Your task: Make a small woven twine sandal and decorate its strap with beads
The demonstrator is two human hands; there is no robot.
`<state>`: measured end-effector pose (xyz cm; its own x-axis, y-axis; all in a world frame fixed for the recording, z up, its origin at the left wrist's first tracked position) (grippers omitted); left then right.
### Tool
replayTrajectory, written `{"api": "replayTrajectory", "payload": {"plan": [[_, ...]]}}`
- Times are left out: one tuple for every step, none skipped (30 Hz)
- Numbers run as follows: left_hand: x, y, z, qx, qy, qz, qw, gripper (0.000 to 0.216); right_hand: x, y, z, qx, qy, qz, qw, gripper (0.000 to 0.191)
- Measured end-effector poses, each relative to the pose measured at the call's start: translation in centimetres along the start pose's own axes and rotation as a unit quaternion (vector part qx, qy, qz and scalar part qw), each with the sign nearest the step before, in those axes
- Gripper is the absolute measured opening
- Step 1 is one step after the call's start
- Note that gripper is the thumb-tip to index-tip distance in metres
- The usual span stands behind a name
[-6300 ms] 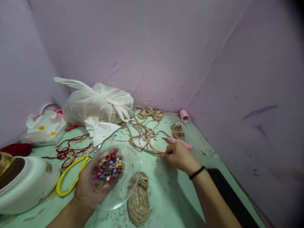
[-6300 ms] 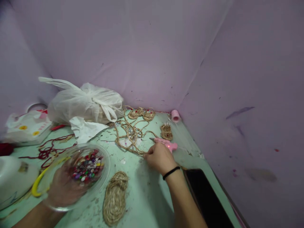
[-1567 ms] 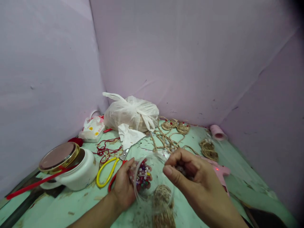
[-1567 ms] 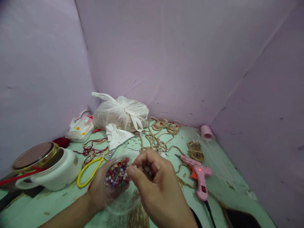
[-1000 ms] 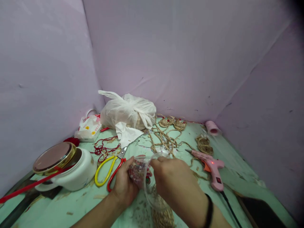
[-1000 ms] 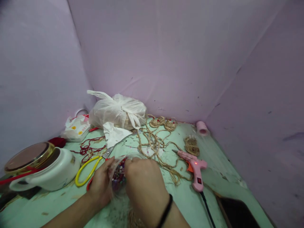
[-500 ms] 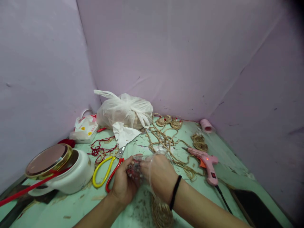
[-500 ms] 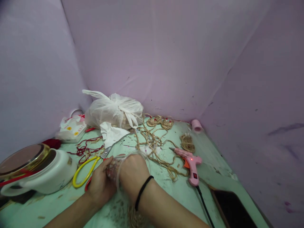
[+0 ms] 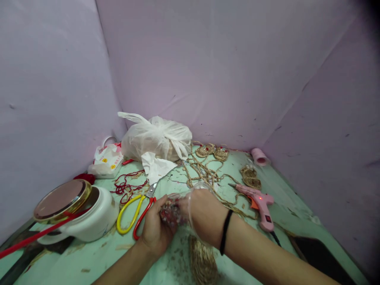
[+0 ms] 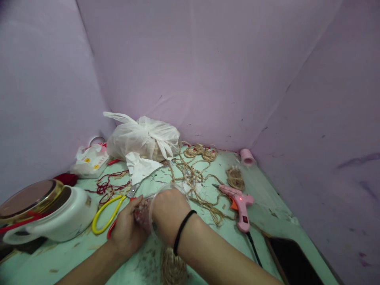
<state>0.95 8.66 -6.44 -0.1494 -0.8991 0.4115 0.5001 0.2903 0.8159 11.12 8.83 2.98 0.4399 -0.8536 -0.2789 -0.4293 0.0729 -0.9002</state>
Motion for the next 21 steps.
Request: {"api": "replayTrajectory", "payload": {"plan": [[0.0,0.0,0.1,0.005,0.003,0.001,1.000,0.023,0.0,-0.6,0.1,0.016,-0.014,-0.025,0.999,0.018],[-0.1,0.0,0.1,0.008,0.004,0.001,1.000,0.024,0.0,-1.2,0.4,0.031,-0.024,-0.051,0.998,0.015],[0.0,0.0,0.2,0.008,0.005,0.001,1.000,0.025,0.1,-1.8,0.6,0.042,-0.024,-0.078,0.996,0.011],[0.0,0.1,0.3,0.004,0.004,0.003,1.000,0.026,0.2,-2.5,1.0,0.026,-0.011,-0.093,0.995,0.009],[0.1,0.2,0.4,-0.002,0.001,0.006,1.000,0.028,0.4,-3.1,1.5,-0.021,0.010,-0.097,0.995,0.010],[0.2,0.3,0.5,-0.008,-0.002,0.011,1.000,0.029,0.7,-3.6,2.0,-0.099,0.038,-0.096,0.990,0.013],[0.4,0.4,0.6,-0.015,-0.007,0.015,1.000,0.031,1.0,-3.9,2.5,-0.193,0.070,-0.084,0.975,0.016],[0.5,0.5,0.7,-0.020,-0.012,0.020,1.000,0.031,1.4,-4.1,3.1,-0.290,0.102,-0.071,0.949,0.018],[0.6,0.6,0.8,-0.022,-0.017,0.023,0.999,0.031,1.8,-4.1,3.6,-0.381,0.134,-0.060,0.913,0.021],[0.6,0.6,0.8,-0.024,-0.023,0.024,0.999,0.031,2.3,-3.9,4.1,-0.462,0.162,-0.052,0.871,0.023],[0.6,0.6,0.8,-0.024,-0.024,0.023,0.999,0.031,2.7,-3.6,4.5,-0.530,0.183,-0.050,0.826,0.025],[0.6,0.6,0.8,-0.024,-0.024,0.021,0.999,0.031,3.0,-3.3,4.8,-0.586,0.199,-0.054,0.784,0.026],[0.6,0.5,0.8,-0.024,-0.022,0.021,0.999,0.032,3.3,-2.9,5.0,-0.630,0.209,-0.061,0.745,0.028],[0.7,0.4,0.8,-0.025,-0.020,0.020,0.999,0.032,3.5,-2.6,5.2,-0.664,0.214,-0.068,0.713,0.029],[0.7,0.4,0.8,-0.027,-0.017,0.020,0.999,0.032,3.7,-2.4,5.2,-0.688,0.216,-0.074,0.689,0.029],[0.8,0.4,0.8,-0.030,-0.014,0.021,0.999,0.032,3.7,-2.2,5.2,-0.708,0.215,-0.077,0.669,0.029],[0.8,0.5,0.8,-0.034,-0.012,0.024,0.999,0.032,3.7,-2.1,5.2,-0.727,0.213,-0.077,0.649,0.028],[0.9,0.6,0.8,-0.037,-0.012,0.029,0.999,0.031,3.6,-2.0,5.2,-0.748,0.210,-0.075,0.626,0.027],[1.0,0.8,0.9,-0.040,-0.011,0.034,0.999,0.031,3.5,-2.0,5.2,-0.769,0.209,-0.068,0.600,0.025],[1.1,1.0,0.9,-0.045,-0.011,0.041,0.998,0.031,3.4,-2.0,5.2,-0.790,0.211,-0.059,0.573,0.023],[1.2,1.1,0.9,-0.050,-0.011,0.049,0.998,0.031,3.3,-2.0,5.2,-0.809,0.214,-0.048,0.545,0.021]]}}
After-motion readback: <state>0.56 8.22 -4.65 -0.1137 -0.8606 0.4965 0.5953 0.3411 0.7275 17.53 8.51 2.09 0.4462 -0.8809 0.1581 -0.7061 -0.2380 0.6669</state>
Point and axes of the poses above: each hand's wrist, its own x-axis away from the middle knuckle, its own y-axis out of the palm, z = x × y, the point moved 2 cm from there along -x, towards the middle knuckle, and after that the axes turned 3 degrees about x, right-handed, at the moved point
